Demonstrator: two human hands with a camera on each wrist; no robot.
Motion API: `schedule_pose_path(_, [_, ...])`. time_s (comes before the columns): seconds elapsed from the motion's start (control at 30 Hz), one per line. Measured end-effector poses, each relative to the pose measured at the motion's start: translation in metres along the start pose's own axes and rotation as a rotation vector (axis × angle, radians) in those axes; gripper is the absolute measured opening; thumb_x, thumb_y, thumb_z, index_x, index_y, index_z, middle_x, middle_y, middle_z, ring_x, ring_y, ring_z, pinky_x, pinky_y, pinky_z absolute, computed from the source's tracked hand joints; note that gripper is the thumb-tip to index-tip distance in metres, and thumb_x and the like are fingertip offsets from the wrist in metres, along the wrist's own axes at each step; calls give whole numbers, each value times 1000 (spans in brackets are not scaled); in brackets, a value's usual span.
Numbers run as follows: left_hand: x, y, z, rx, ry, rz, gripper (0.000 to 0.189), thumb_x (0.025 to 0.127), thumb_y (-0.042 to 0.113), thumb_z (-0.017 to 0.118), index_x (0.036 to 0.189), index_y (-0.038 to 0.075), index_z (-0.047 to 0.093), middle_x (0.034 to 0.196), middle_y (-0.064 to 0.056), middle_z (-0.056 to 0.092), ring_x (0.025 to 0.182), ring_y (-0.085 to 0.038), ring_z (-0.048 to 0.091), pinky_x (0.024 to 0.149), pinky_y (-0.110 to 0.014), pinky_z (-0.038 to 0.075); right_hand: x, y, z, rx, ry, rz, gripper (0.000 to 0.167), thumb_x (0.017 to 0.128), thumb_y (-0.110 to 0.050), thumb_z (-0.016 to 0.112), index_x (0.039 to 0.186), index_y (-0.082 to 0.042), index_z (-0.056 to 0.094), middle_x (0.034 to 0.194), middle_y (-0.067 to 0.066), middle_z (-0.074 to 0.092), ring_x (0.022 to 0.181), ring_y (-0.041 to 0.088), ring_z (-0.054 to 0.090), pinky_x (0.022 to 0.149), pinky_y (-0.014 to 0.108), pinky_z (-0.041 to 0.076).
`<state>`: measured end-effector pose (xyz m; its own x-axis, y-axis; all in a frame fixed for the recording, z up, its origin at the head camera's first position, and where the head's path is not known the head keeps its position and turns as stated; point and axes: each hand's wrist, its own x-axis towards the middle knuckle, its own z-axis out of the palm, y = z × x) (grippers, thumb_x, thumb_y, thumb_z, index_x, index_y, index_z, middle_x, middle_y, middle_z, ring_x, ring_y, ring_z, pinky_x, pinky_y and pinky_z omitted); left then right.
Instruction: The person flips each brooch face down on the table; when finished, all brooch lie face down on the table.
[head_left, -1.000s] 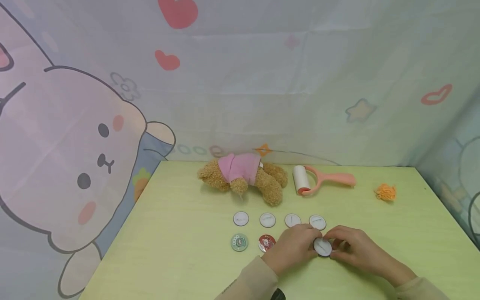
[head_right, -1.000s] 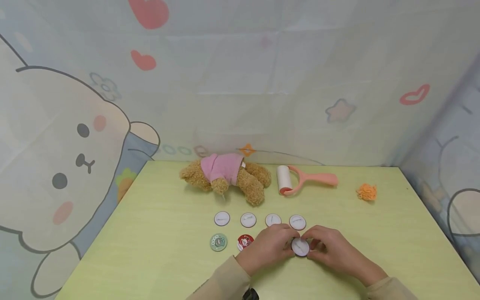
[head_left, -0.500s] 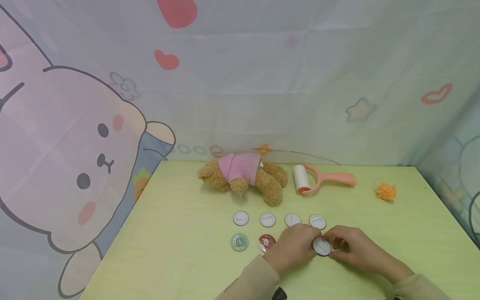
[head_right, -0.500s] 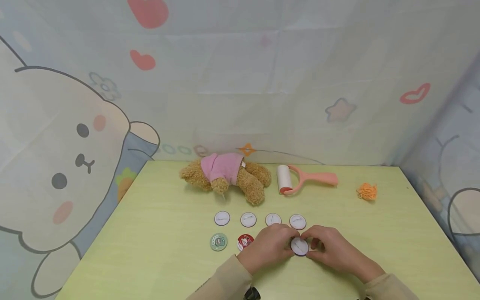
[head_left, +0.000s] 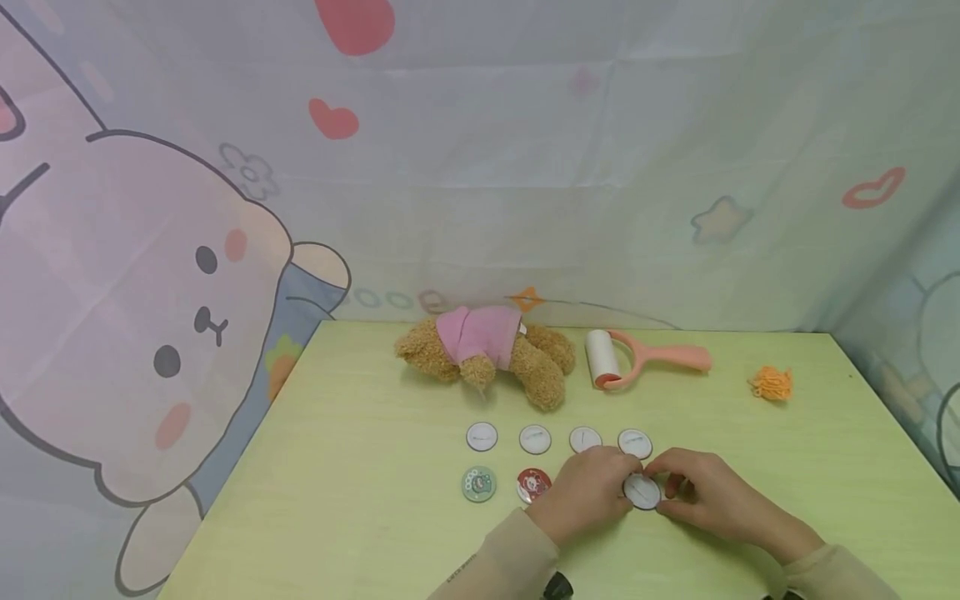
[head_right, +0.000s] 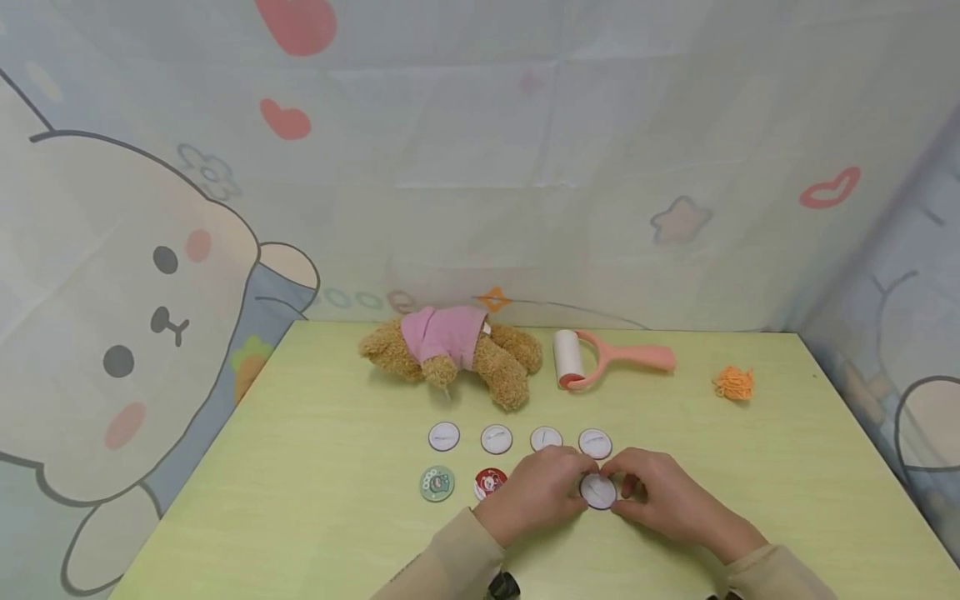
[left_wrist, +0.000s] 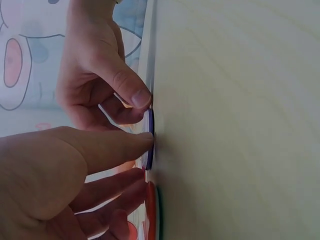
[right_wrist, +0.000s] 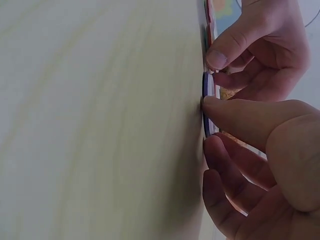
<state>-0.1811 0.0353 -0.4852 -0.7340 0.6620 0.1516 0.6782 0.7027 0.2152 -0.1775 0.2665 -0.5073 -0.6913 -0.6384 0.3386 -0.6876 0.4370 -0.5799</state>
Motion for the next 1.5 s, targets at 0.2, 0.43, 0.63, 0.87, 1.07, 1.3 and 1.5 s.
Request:
schedule_pose_path(0.2, [-2, -7, -12, -15, -10, 28, 26, 93, 30, 80, 118, 24, 76, 109, 15, 72, 98, 2, 63, 81, -12, 50, 6, -2, -4, -19, -13, -23, 37, 82, -4, 88, 115, -10, 71, 100, -1, 71, 77, 3, 62, 62, 25, 56])
schedule_pose_path(0.43, [-6, -31, -30, -123, 25, 31, 25, 98, 27, 75, 122, 19, 76, 118, 9, 74, 108, -3, 67, 91, -15, 51, 18, -5, -5, -41, -27, -23, 32, 87, -9, 86, 115, -9, 71, 102, 0, 73, 80, 3, 63, 64, 25, 57])
schedule_pose_path(0.63, [-15, -55, -40, -167, 25, 31, 22, 98, 23, 76, 118, 14, 77, 114, 4, 76, 105, -9, 69, 90, -17, 53, 29, -10, -2, -87, -35, -43, 28, 89, -12, 84, 114, -9, 72, 106, -1, 74, 90, 11, 69, 73, 32, 60])
schedule_pose_path(0.87, [-23, -70, -41, -141, -20, 27, 24, 94, 26, 79, 115, 15, 79, 111, 7, 77, 106, -8, 69, 96, -21, 51, 44, -17, 6, -183, -32, -123, 31, 85, -9, 86, 113, -10, 73, 110, -6, 73, 103, 14, 68, 88, 36, 58])
schedule_pose_path(1.07, [-31, -76, -37, -103, -58, 51, 28, 94, 33, 80, 116, 17, 79, 112, 8, 77, 105, -8, 69, 97, -23, 51, 55, -21, 16, -170, -69, -141, 32, 83, -13, 88, 112, -10, 74, 107, -6, 73, 96, 12, 64, 83, 34, 55])
schedule_pose_path(1.3, [-36, -78, -30, -75, -68, 108, 33, 88, 32, 86, 116, 16, 79, 110, 8, 78, 102, -8, 68, 96, -24, 51, 60, -26, 25, -201, -125, -108, 30, 80, -18, 90, 106, -17, 74, 100, -13, 71, 92, 6, 59, 83, 31, 52])
schedule_pose_path(1.5, [-38, -78, -25, -31, -64, 110, 38, 82, 33, 89, 115, 17, 78, 106, 9, 77, 94, -4, 65, 89, -21, 49, 61, -29, 27, -212, -179, -50, 31, 81, -22, 91, 107, -18, 74, 102, -13, 70, 94, 6, 60, 85, 34, 52])
